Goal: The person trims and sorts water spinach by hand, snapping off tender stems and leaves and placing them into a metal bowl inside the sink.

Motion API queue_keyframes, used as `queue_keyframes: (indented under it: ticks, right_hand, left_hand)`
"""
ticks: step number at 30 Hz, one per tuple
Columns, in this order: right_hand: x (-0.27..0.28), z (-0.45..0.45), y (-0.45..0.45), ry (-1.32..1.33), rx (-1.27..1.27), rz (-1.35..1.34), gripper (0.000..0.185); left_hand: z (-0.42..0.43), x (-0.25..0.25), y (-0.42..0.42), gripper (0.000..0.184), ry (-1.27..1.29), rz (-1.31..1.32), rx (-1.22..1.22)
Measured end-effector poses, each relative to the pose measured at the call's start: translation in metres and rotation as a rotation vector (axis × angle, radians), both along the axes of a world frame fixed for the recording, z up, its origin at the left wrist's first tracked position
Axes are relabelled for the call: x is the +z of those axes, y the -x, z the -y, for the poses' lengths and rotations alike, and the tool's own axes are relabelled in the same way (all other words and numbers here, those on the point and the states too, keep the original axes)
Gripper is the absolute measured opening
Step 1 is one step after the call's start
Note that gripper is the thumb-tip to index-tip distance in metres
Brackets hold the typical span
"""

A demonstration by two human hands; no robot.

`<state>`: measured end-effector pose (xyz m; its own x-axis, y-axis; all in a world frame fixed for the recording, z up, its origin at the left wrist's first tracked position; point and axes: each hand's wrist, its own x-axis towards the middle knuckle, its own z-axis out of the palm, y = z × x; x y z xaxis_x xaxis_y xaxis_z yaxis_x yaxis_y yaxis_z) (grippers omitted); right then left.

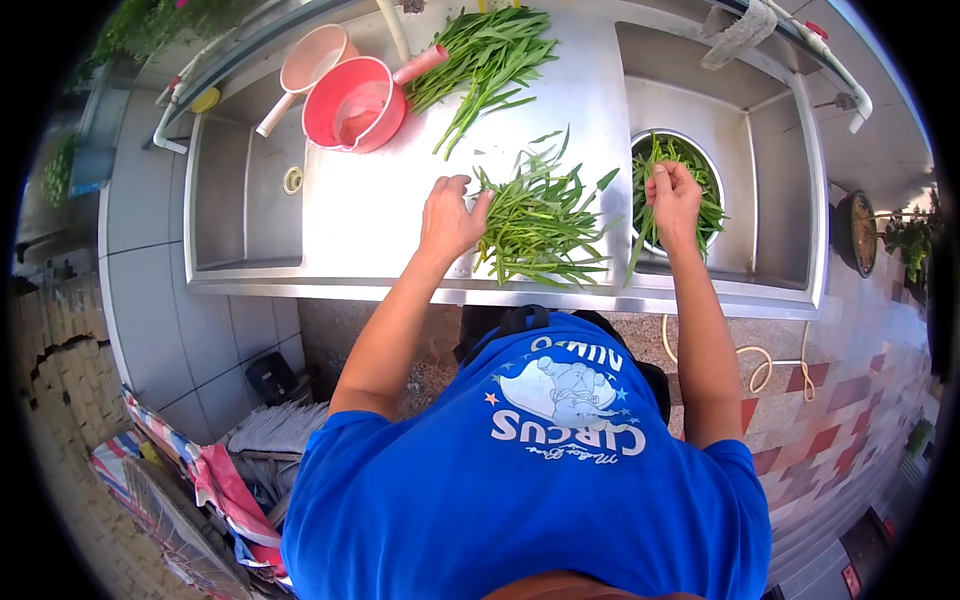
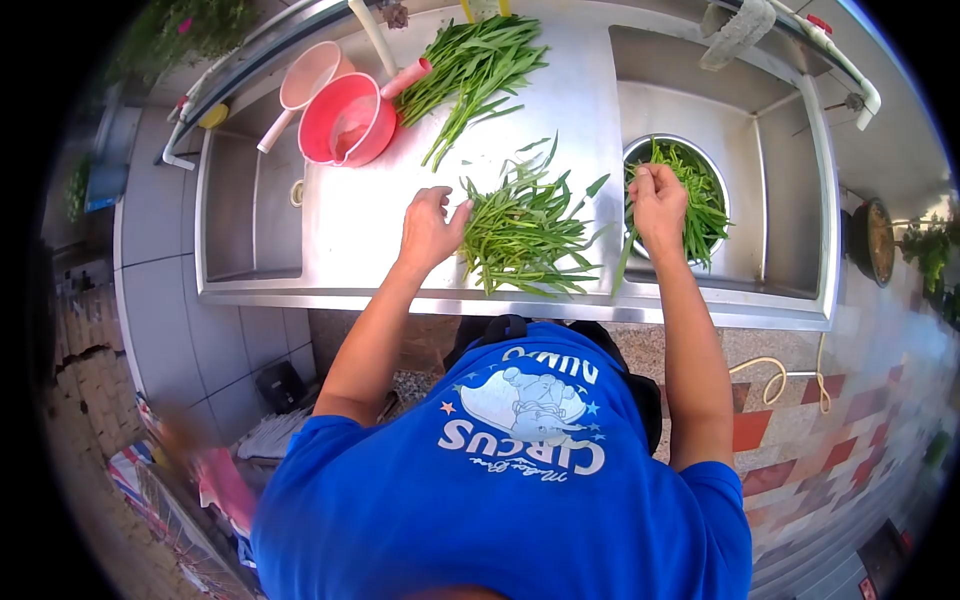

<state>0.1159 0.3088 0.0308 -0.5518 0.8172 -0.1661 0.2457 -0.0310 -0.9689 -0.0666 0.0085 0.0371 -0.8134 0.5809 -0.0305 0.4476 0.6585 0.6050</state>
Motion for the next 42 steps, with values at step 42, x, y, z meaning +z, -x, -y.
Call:
queue_keyframes:
  ticks: [42]
  right_hand:
    - [0.118, 0.026, 0.031, -1.0, 0.353, -0.382, 0.013]
  left_hand:
    - [0.011, 0.059, -0.064, 0.013, -1.175, 1.168, 0.227]
